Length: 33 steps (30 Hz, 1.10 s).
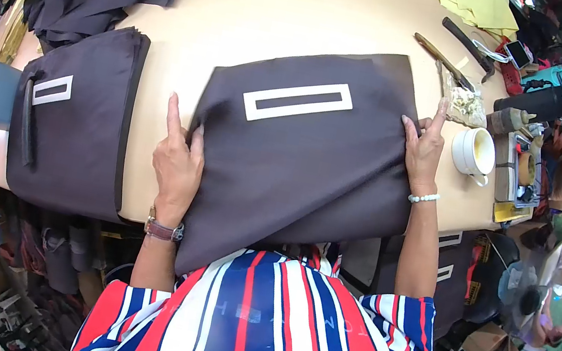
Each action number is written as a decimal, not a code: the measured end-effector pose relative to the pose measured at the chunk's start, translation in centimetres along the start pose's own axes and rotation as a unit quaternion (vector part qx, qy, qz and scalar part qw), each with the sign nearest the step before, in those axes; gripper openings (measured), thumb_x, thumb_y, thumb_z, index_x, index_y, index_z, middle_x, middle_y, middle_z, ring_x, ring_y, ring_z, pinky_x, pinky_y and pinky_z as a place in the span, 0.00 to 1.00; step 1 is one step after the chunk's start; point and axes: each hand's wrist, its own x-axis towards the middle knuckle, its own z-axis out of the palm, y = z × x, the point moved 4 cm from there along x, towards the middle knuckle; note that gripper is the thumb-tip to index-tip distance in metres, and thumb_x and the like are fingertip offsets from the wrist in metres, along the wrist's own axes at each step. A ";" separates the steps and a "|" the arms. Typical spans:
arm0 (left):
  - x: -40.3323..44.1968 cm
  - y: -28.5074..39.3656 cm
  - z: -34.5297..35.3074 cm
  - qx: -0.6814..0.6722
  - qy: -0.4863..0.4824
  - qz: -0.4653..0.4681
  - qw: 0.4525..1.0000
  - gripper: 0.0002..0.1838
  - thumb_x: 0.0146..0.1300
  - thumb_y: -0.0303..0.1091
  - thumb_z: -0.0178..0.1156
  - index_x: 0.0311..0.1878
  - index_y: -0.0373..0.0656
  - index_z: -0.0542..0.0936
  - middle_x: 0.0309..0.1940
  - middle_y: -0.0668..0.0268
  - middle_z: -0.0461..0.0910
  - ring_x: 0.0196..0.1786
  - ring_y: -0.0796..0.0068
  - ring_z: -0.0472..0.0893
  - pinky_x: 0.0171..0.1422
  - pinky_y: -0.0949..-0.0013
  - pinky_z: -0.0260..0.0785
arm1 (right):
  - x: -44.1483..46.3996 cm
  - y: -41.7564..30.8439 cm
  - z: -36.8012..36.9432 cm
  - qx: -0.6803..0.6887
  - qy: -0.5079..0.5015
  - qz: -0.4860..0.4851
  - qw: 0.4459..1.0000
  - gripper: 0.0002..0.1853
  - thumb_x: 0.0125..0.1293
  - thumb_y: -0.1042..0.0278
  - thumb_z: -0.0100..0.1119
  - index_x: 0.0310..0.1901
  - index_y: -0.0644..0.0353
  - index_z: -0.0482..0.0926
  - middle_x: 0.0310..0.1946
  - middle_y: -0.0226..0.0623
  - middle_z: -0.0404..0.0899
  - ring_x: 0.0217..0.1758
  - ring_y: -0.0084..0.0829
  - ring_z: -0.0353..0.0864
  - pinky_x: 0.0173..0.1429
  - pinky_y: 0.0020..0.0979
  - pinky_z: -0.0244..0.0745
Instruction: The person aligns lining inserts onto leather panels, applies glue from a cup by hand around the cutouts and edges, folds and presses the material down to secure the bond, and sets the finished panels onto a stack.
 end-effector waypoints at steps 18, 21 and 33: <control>1.5 3.8 3.9 0.084 -0.118 0.285 0.947 0.24 0.60 0.36 0.57 0.59 0.40 0.70 0.62 0.57 0.67 0.68 0.54 0.60 0.69 0.47 0.50 | 0.0 -0.4 -4.6 -0.226 0.118 -0.109 0.961 0.38 0.51 0.59 0.67 0.63 0.62 0.63 0.54 0.46 0.69 0.57 0.45 0.68 0.61 0.41 0.63; 1.6 3.9 3.9 0.093 -0.121 0.284 0.947 0.24 0.59 0.37 0.58 0.59 0.39 0.70 0.62 0.57 0.66 0.67 0.54 0.61 0.69 0.47 0.50 | 0.9 2.2 -9.6 -0.262 0.125 -0.068 0.954 0.33 0.52 0.55 0.65 0.58 0.61 0.70 0.55 0.47 0.69 0.60 0.44 0.66 0.63 0.42 0.59; 1.5 4.1 3.9 0.117 -0.140 0.272 0.945 0.24 0.62 0.35 0.55 0.61 0.39 0.68 0.64 0.58 0.64 0.69 0.57 0.59 0.72 0.52 0.47 | 2.8 8.0 -12.7 -0.328 -0.216 0.092 0.915 0.41 0.48 0.24 0.51 0.47 0.58 0.82 0.69 0.51 0.50 0.73 0.54 0.42 0.71 0.57 0.37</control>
